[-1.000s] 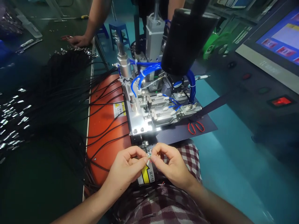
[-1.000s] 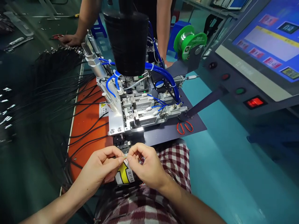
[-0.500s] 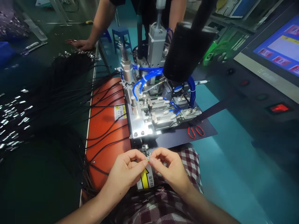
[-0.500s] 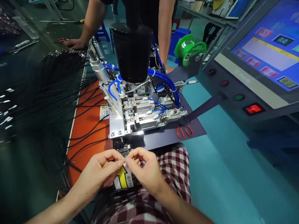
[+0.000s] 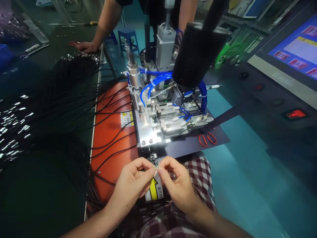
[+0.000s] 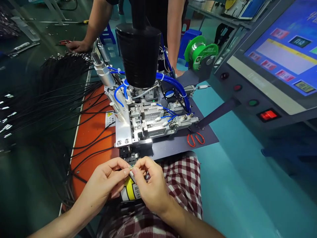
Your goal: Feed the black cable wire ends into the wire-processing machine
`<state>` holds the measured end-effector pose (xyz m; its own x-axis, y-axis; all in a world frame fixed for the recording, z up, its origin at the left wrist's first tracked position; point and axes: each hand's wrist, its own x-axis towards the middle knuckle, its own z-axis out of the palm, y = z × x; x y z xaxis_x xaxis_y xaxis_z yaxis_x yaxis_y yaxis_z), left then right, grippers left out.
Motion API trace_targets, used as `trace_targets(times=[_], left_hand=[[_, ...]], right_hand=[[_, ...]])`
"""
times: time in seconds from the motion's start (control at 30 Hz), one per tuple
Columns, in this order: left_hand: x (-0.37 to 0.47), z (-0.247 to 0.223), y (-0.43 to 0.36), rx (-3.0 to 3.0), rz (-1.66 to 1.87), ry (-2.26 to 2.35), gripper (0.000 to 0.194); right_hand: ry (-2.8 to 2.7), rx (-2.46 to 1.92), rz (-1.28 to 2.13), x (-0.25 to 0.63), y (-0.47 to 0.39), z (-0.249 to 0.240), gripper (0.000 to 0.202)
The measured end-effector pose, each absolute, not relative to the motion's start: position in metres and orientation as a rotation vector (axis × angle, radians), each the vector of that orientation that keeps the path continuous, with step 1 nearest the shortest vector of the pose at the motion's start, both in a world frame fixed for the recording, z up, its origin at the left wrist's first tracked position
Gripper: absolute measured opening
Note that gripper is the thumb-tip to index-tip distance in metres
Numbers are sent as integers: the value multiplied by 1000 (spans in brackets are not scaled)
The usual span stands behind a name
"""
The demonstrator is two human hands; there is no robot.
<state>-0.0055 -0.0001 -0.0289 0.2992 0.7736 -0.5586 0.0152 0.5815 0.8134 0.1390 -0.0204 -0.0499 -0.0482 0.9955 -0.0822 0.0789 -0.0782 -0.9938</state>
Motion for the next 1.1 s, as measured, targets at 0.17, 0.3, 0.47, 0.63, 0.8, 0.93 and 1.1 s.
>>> trace_targets(times=[0.17,0.3,0.47,0.63,0.8,0.93,1.1], left_hand=[[-5,-26,0,854,577,1168,24],[-6,-27,1,823,566,1164,22],[-7,-29,1,787,561,1164,19],[-6,-30,0,824,556,1155,20],[-6,-28,2,820,538,1147,22],[-6,-27,3,781,534,1126,24],[-6,-27,3,759,530,1142,27]], right_hand=[[-1234,-1289,1339,141,-19,-51,15],[-1033,-1233,1575,144,-14,-50,18],[-1077,-1306,1536,150,-11,-46,19],[-1118,-1346,1525,147,-11,-42,16],[-1240,-1344,1385,146,-11,-42,15],[-1244,-1323,1408,146,-12,-45,15],[-1251,-1320,1400,147,-12,-45,15]])
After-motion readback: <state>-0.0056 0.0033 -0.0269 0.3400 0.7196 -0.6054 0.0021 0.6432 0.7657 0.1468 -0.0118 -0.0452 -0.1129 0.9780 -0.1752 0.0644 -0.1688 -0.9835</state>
